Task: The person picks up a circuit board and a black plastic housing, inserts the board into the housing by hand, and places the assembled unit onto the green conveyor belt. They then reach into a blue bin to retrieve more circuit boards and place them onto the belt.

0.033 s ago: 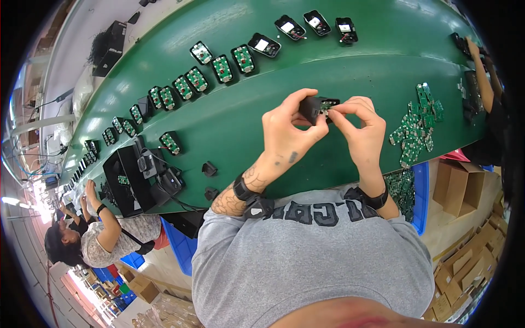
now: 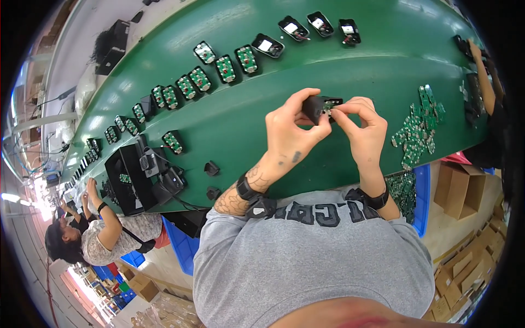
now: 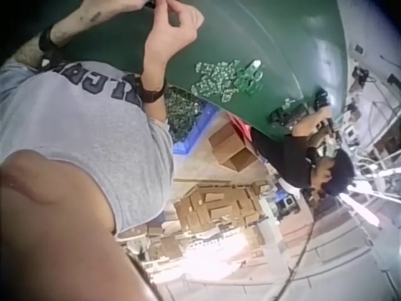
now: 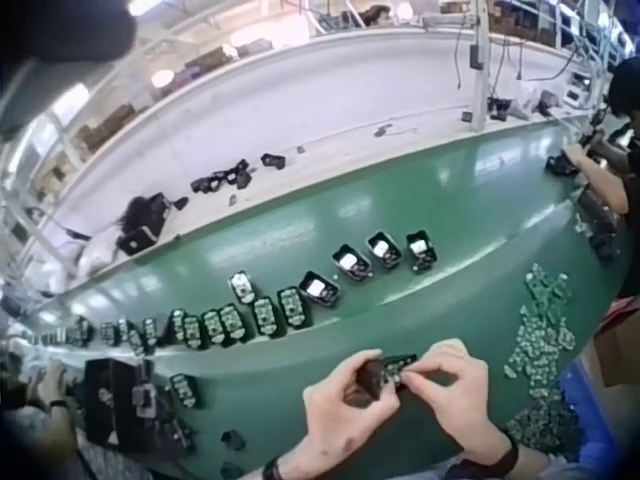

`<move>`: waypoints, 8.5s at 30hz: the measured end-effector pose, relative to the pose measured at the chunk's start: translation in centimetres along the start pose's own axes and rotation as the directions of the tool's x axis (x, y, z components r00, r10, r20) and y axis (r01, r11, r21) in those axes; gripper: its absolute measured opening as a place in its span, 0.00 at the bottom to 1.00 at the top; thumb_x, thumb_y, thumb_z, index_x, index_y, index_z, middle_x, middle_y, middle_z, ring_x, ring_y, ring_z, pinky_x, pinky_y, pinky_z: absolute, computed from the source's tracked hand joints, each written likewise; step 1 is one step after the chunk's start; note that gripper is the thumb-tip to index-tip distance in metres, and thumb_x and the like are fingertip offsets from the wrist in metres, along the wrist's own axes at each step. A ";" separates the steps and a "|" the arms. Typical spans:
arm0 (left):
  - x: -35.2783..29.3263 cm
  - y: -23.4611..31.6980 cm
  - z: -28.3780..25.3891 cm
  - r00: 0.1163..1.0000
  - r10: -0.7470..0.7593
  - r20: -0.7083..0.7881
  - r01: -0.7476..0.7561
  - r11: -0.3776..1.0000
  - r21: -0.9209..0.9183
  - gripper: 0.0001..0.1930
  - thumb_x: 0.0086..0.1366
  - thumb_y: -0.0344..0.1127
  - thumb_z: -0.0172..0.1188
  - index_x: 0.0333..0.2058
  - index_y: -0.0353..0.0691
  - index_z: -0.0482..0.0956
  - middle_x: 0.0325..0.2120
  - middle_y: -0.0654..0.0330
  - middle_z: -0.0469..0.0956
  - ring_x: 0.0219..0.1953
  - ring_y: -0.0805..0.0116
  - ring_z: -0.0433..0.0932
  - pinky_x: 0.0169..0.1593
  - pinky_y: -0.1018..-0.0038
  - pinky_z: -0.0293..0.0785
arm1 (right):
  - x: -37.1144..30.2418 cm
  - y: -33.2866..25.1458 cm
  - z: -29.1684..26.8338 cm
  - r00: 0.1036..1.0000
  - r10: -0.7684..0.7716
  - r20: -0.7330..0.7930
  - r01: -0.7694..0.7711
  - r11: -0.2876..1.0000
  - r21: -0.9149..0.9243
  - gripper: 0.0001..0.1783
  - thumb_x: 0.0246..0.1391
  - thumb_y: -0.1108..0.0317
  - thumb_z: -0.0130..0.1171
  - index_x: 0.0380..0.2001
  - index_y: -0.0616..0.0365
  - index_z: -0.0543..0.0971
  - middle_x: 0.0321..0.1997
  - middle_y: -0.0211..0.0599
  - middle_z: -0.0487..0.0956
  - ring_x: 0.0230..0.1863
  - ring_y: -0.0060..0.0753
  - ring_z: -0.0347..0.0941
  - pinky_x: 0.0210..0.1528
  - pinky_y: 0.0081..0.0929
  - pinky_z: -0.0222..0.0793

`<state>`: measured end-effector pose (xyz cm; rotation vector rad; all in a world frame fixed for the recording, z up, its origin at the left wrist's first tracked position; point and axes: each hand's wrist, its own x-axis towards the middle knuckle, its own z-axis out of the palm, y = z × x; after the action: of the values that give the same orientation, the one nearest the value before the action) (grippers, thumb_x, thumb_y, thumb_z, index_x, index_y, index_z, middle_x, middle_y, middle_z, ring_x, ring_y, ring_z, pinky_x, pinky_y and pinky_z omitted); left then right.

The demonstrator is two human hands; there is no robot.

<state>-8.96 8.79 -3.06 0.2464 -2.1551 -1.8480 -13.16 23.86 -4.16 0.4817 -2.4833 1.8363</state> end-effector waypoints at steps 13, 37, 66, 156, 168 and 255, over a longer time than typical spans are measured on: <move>8.3 -1.4 -3.2 0.854 -0.241 0.461 0.103 0.947 0.304 0.25 0.58 0.29 0.64 0.54 0.26 0.73 0.38 0.53 0.81 0.37 0.71 0.82 0.38 0.75 0.81 | 1.1 -1.0 -0.3 0.859 0.000 0.512 0.312 0.794 -0.522 0.24 0.51 0.72 0.61 0.53 0.61 0.76 0.47 0.42 0.73 0.54 0.46 0.67 0.56 0.36 0.64; 2.7 -4.5 -32.5 0.816 -0.576 -0.046 0.311 0.371 0.875 0.19 0.59 0.37 0.65 0.50 0.44 0.80 0.35 0.54 0.82 0.33 0.65 0.81 0.37 0.70 0.78 | 1.8 3.3 -6.3 0.886 -0.069 0.459 0.148 0.979 -0.139 0.11 0.57 0.77 0.57 0.43 0.64 0.81 0.39 0.40 0.81 0.43 0.34 0.76 0.49 0.26 0.69; -3.9 -2.4 -23.6 0.928 -0.336 0.161 0.049 0.539 0.841 0.25 0.51 0.25 0.65 0.50 0.38 0.75 0.41 0.57 0.80 0.40 0.56 0.80 0.45 0.68 0.77 | 1.1 3.0 -3.6 0.857 -0.143 0.496 0.218 0.971 -0.095 0.12 0.55 0.78 0.58 0.43 0.63 0.82 0.38 0.39 0.81 0.42 0.33 0.76 0.47 0.27 0.70; 2.8 -0.7 2.4 0.676 -0.416 0.609 0.630 0.755 -0.184 0.17 0.60 0.36 0.57 0.42 0.28 0.78 0.34 0.50 0.82 0.30 0.59 0.85 0.33 0.74 0.83 | 3.2 1.1 -8.4 0.683 -0.618 0.390 0.712 0.683 -0.163 0.12 0.36 0.70 0.72 0.29 0.48 0.84 0.33 0.25 0.78 0.51 0.39 0.74 0.61 0.54 0.63; 1.0 -0.2 4.8 0.937 -0.224 0.268 0.270 0.951 -0.149 0.17 0.55 0.25 0.63 0.44 0.26 0.77 0.30 0.59 0.81 0.32 0.79 0.79 0.37 0.80 0.79 | 1.1 2.3 -6.6 0.989 -0.108 0.101 0.124 0.980 -0.159 0.06 0.39 0.75 0.69 0.24 0.58 0.81 0.33 0.31 0.78 0.48 0.37 0.71 0.50 0.33 0.66; -7.4 -4.1 25.5 0.619 0.362 0.697 -0.627 0.762 0.161 0.19 0.63 0.30 0.50 0.52 0.31 0.70 0.51 0.42 0.75 0.51 0.48 0.77 0.53 0.59 0.74 | -18.3 11.5 -27.0 0.912 0.145 -0.383 -0.303 0.868 -0.394 0.14 0.62 0.73 0.52 0.48 0.67 0.79 0.50 0.44 0.81 0.53 0.37 0.76 0.59 0.28 0.66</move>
<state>-10.62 34.27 -11.33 -0.9817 -2.6217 -1.2290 -3.20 56.41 -10.07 -0.1486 -2.6625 1.1874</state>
